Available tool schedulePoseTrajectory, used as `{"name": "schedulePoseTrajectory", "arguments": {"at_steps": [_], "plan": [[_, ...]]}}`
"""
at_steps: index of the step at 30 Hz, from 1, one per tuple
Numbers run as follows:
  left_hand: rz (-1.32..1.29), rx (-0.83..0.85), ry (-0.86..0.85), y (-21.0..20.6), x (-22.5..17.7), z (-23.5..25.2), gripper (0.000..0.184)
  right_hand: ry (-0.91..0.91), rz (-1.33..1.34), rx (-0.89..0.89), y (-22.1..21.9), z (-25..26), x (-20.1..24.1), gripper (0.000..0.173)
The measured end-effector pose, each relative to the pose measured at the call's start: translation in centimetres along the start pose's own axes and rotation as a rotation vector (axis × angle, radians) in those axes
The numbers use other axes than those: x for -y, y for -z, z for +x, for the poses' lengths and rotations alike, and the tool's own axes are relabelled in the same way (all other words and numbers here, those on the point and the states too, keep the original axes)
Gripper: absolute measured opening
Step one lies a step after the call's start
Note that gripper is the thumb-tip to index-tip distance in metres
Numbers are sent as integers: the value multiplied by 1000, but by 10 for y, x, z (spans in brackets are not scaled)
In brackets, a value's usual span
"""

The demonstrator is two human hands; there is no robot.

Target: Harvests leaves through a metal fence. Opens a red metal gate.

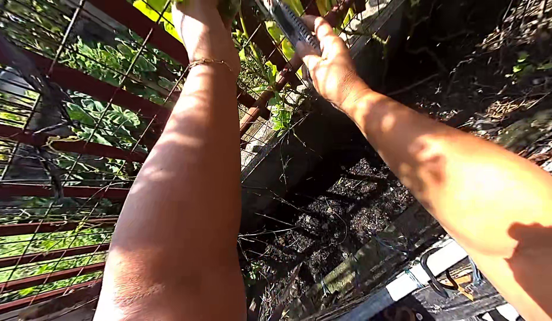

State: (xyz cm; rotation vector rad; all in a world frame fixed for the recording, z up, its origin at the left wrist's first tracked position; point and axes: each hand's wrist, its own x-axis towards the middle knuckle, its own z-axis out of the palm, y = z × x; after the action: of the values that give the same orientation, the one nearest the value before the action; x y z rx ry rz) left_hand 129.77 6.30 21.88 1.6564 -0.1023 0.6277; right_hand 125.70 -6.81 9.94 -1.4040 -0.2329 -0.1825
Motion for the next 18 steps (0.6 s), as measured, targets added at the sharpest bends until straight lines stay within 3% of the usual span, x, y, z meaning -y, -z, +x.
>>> {"name": "schedulePoseTrajectory", "arguments": {"at_steps": [7,18], "plan": [[-75,-46,-7,6,14,-11,27,119,-109,-24,3,-5,-8,46],[-61,-87,-38,8,26,-12,27,160,-207,-26,9,-6,-12,46]]}}
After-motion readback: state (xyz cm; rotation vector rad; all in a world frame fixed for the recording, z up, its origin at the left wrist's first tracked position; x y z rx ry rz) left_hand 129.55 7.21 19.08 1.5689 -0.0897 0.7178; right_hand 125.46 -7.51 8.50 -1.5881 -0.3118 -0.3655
